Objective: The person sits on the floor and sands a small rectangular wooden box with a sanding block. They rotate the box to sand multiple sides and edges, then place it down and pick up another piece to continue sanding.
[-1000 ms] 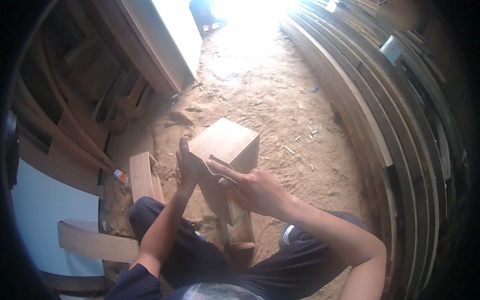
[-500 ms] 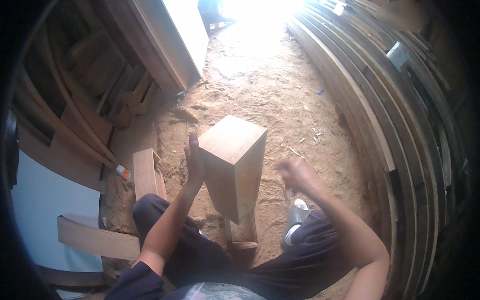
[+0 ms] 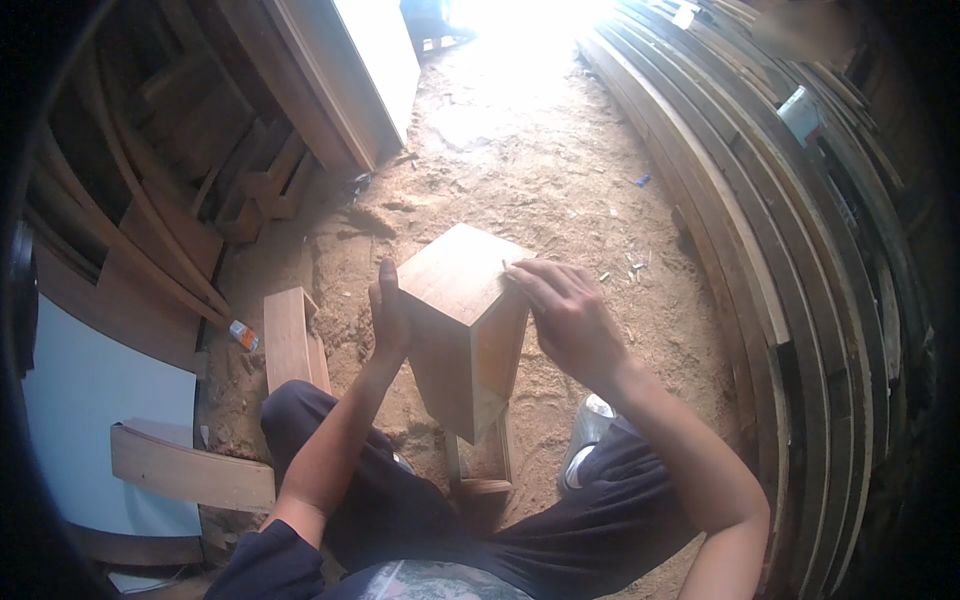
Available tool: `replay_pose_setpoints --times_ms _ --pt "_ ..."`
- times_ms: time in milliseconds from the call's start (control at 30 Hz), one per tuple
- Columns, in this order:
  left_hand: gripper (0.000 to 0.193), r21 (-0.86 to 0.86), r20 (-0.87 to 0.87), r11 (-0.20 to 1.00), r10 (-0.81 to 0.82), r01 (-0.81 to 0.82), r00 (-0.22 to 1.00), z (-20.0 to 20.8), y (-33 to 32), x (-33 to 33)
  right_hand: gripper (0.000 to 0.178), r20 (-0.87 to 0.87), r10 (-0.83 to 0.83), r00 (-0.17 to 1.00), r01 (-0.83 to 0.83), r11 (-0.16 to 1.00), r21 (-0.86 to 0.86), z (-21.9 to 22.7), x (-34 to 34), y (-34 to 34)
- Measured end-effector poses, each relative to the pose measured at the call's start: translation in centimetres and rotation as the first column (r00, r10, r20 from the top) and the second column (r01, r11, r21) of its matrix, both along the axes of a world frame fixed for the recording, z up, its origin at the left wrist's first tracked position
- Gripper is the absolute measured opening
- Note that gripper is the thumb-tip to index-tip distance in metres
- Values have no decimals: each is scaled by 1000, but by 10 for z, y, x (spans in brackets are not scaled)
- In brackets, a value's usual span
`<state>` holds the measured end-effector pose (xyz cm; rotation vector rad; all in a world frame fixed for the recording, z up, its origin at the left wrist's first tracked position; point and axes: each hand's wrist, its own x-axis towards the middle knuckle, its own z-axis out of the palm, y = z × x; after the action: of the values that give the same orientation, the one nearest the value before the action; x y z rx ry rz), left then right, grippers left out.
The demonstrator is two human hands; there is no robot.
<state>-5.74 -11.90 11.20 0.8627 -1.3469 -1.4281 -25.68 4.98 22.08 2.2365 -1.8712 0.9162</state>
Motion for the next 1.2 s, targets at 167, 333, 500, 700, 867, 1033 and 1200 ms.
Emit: replay_pose_setpoints --times_ms 167,333,500,700,867,1033,1200 --pt "76 54 -9 994 95 -95 995 8 13 -4 41 -199 110 974 -114 993 -10 9 49 11" --pt "75 38 62 994 96 -99 993 -2 16 4 34 -410 -160 898 174 985 -4 -6 -3 -17" --pt "75 113 -75 987 119 -110 990 -4 28 7 49 -154 158 975 -124 970 207 6 44 -4" --pt "69 110 -18 970 220 -217 975 3 35 2 86 -316 94 944 -11 967 254 15 48 -10" --pt "66 23 -34 987 162 -161 986 -27 24 7 116 -354 22 935 136 900 414 18 7 -22" --pt "63 44 -91 993 112 -108 990 -14 31 7 123 -292 228 929 -135 943 304 22 67 7" --pt "63 -14 -12 995 95 -95 995 -6 30 10 119 -349 -84 933 221 901 374 18 3 -15"
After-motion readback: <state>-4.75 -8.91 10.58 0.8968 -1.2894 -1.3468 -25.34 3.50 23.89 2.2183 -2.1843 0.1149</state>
